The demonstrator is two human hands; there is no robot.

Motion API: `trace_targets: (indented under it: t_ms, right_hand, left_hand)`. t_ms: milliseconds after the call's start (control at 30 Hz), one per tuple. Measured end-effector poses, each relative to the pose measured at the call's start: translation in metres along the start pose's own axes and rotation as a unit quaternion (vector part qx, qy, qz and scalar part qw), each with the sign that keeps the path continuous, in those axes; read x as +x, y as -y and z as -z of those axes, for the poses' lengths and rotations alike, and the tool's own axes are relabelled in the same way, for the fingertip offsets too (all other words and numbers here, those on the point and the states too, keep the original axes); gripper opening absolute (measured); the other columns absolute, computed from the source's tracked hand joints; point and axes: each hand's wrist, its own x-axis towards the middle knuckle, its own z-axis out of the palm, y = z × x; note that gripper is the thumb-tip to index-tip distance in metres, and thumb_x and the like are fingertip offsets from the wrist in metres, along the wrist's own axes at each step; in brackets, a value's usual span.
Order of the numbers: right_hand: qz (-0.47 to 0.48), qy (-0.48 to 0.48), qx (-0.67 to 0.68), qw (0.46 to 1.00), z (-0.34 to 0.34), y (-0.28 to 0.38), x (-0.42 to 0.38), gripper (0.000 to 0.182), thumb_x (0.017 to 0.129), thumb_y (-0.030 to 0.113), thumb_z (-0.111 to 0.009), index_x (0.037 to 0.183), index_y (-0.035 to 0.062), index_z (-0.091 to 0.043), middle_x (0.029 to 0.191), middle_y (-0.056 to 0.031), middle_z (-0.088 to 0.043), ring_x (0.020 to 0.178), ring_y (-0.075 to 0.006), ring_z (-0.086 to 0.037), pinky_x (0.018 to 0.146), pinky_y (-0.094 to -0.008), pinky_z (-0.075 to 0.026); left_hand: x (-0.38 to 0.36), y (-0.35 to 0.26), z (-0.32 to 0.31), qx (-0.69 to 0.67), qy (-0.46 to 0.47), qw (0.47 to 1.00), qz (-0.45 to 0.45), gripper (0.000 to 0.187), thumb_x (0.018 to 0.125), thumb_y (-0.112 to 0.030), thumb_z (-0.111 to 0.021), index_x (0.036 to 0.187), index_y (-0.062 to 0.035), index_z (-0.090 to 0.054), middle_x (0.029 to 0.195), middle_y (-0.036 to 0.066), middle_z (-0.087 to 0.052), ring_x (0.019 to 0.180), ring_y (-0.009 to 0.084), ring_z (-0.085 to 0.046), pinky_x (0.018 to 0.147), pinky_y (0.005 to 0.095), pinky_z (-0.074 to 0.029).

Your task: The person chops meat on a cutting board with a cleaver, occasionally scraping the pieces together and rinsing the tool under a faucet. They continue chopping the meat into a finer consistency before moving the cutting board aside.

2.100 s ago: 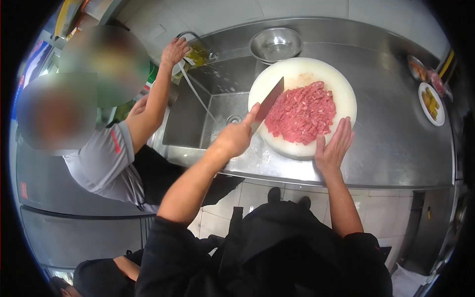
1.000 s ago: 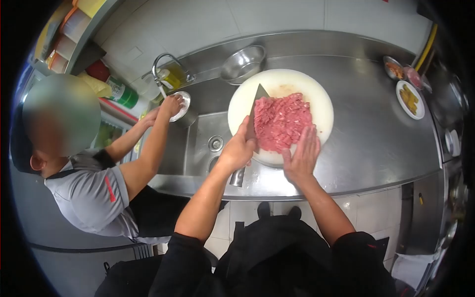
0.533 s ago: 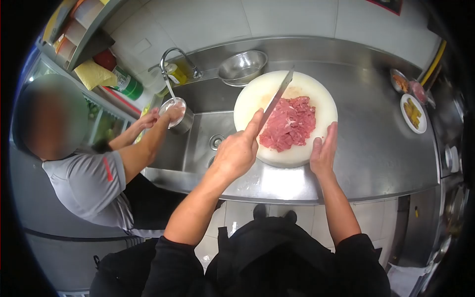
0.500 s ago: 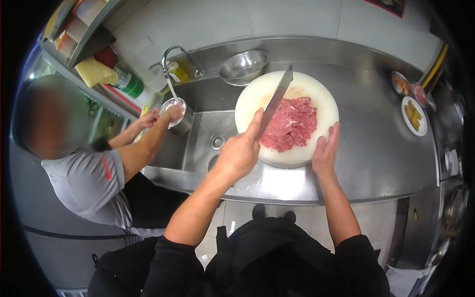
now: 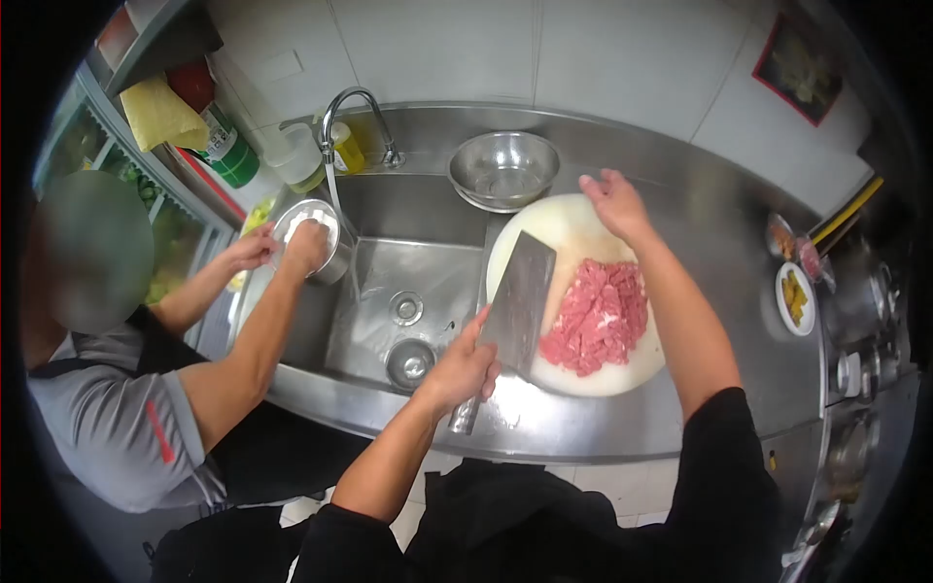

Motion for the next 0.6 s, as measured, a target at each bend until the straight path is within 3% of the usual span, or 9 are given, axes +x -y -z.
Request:
trace_targets:
  t_ms: [100, 167, 233, 367, 467, 567, 600]
  right_hand:
    - [-0.032, 0.017, -0.056, 0.998, -0.039, 0.001, 0.039, 0.082, 0.094, 0.063, -0.047, 0.142, -0.0024, -0.045, 0.136, -0.0229, -0.056, 0.128, -0.0377, -0.052, 0.108, -0.0429, -0.04]
    - [-0.056, 0.021, -0.081, 0.995, -0.058, -0.003, 0.051, 0.086, 0.095, 0.069, -0.035, 0.144, -0.0016, -0.044, 0.142, -0.0225, -0.052, 0.134, -0.0375, -0.047, 0.113, -0.0466, -0.033]
    - [-0.08, 0.112, -0.15, 0.979, -0.059, -0.01, 0.057, 0.091, 0.093, 0.074, -0.022, 0.147, 0.0024, -0.042, 0.148, -0.0231, -0.044, 0.14, -0.0378, -0.038, 0.117, -0.0503, -0.023]
    - [-0.079, 0.191, -0.225, 0.952, -0.052, -0.014, 0.053, 0.097, 0.091, 0.078, -0.007, 0.147, 0.0091, -0.046, 0.151, -0.0202, -0.042, 0.144, -0.0367, -0.034, 0.117, -0.0586, -0.015]
    - [-0.097, 0.196, -0.234, 0.947, -0.045, -0.009, 0.043, 0.096, 0.093, 0.075, -0.008, 0.14, 0.0046, -0.053, 0.149, -0.0178, -0.045, 0.142, -0.0358, -0.036, 0.118, -0.0574, -0.017]
    - [-0.106, 0.217, -0.231, 0.942, -0.04, -0.014, 0.032, 0.097, 0.092, 0.076, -0.008, 0.141, 0.0038, -0.052, 0.149, -0.0191, -0.045, 0.143, -0.035, -0.035, 0.118, -0.0572, -0.017]
    - [-0.113, 0.214, -0.224, 0.944, -0.041, -0.021, 0.032, 0.097, 0.093, 0.076, -0.01, 0.141, 0.0035, -0.052, 0.149, -0.0196, -0.044, 0.143, -0.0351, -0.035, 0.118, -0.0555, -0.018]
  left_hand:
    - [0.017, 0.015, 0.015, 0.004, 0.016, 1.0, 0.009, 0.068, 0.098, -0.009, -0.041, 0.158, -0.0113, -0.01, 0.073, 0.005, -0.054, 0.053, 0.0133, -0.052, 0.049, 0.03, -0.047]
    - [0.03, 0.019, 0.024, 0.071, 0.012, 0.997, 0.018, 0.072, 0.098, -0.016, -0.046, 0.158, -0.0081, -0.006, 0.086, 0.012, -0.062, 0.056, 0.0156, -0.06, 0.05, 0.0306, -0.049]
    - [0.041, 0.023, 0.027, 0.103, 0.008, 0.994, 0.041, 0.076, 0.098, -0.021, -0.049, 0.158, -0.0062, -0.004, 0.097, 0.017, -0.066, 0.058, 0.0171, -0.064, 0.05, 0.0308, -0.05]
    - [0.044, 0.005, 0.026, 0.113, 0.063, 0.989, 0.071, 0.084, 0.098, -0.029, -0.053, 0.157, -0.0039, 0.0, 0.124, 0.027, -0.06, 0.06, 0.0186, -0.067, 0.05, 0.0309, -0.05]
    - [0.046, 0.002, 0.027, 0.121, 0.071, 0.986, 0.09, 0.085, 0.099, -0.029, -0.054, 0.157, -0.0052, 0.003, 0.138, 0.029, -0.051, 0.059, 0.0179, -0.066, 0.048, 0.031, -0.05]
    - [0.054, 0.016, 0.029, 0.129, 0.077, 0.986, 0.069, 0.085, 0.099, -0.027, -0.055, 0.157, -0.0066, 0.003, 0.137, 0.028, -0.051, 0.059, 0.0172, -0.066, 0.048, 0.031, -0.05]
    - [0.05, -0.004, 0.03, 0.124, 0.086, 0.983, 0.109, 0.086, 0.098, -0.027, -0.056, 0.158, -0.0074, 0.002, 0.127, 0.026, -0.059, 0.057, 0.0172, -0.065, 0.047, 0.0307, -0.05]
